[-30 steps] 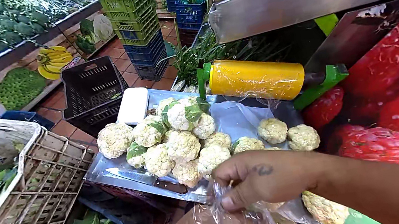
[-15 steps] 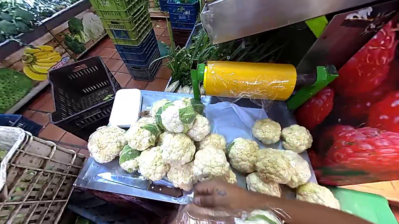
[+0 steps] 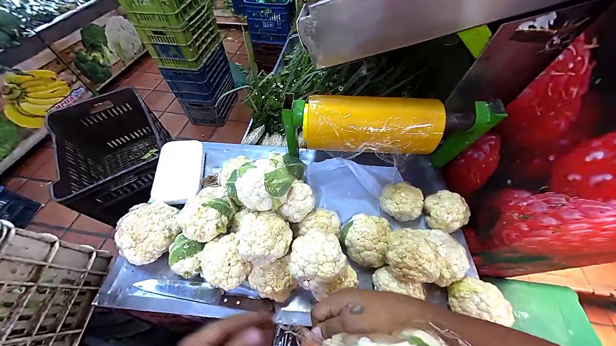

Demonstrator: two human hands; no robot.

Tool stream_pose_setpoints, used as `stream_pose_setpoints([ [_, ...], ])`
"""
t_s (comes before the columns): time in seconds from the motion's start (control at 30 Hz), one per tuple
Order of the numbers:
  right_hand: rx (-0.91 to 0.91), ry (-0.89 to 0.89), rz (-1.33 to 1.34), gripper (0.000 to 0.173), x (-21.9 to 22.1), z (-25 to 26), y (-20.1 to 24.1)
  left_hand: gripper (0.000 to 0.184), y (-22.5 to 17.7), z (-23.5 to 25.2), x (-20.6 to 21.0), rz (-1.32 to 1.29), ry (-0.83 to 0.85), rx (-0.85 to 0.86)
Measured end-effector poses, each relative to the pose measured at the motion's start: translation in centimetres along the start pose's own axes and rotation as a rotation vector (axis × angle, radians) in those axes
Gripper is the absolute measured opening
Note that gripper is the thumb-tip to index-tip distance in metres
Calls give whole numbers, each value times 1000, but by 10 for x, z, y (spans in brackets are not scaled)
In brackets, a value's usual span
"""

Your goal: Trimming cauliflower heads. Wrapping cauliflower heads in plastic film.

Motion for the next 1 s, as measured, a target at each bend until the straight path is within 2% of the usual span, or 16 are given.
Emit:
stream_pose_setpoints([
  [0.03,8,0,-24,32,0,1,-2,27,-13,8,-15,41,-20,46],
  [0.07,11,4,-42,33,0,4,-3,43,-37,18,-17,125,60,122],
  [0.13,41,26,-51,31,3,12,0,86,-93,25,21,410,413,216],
  [0.2,68,-24,-4,29,7,21,-3,112,-113,29,75,689,817,149],
  [0.23,132,-59,53,31,10,22,-14,112,-103,34,92,760,944,61],
  [0.3,235,-148,209,38,11,-1,-25,93,-64,50,101,660,1029,-183],
  [0.37,310,-382,198,32,16,-42,-7,90,-24,56,86,397,994,-294],
  [0.43,280,-330,-82,34,15,-56,-12,91,9,49,62,1,780,-358],
  [0.47,265,-286,-143,33,12,-51,-17,83,20,45,49,-194,642,-360],
  [0.53,69,-374,-90,29,-2,-48,-39,63,29,36,22,-473,414,-314],
  [0.63,-91,-684,187,42,-35,-71,-31,51,31,26,-16,-542,148,-306],
  [0.7,-136,-874,234,41,-50,-83,1,49,27,22,-28,-571,191,-289],
  [0.77,-148,-885,206,43,-52,-80,28,52,23,22,-29,-554,304,-266],
  [0.9,-124,-517,28,63,-33,-45,71,61,16,23,-30,-436,368,-263],
  [0.97,-253,-504,99,47,-28,-34,83,65,13,21,-31,-380,355,-268],
  [1.0,-360,-577,204,36,-28,-34,86,66,13,20,-32,-372,351,-265],
])
Point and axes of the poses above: each hand's wrist, its own z-axis towards the middle knuckle, its own x-axis out of the palm, y = z × x, the point moved 6 cm from there along z, towards the middle knuckle, and after that the axes turned 2 degrees about x, right-handed, at the moved point
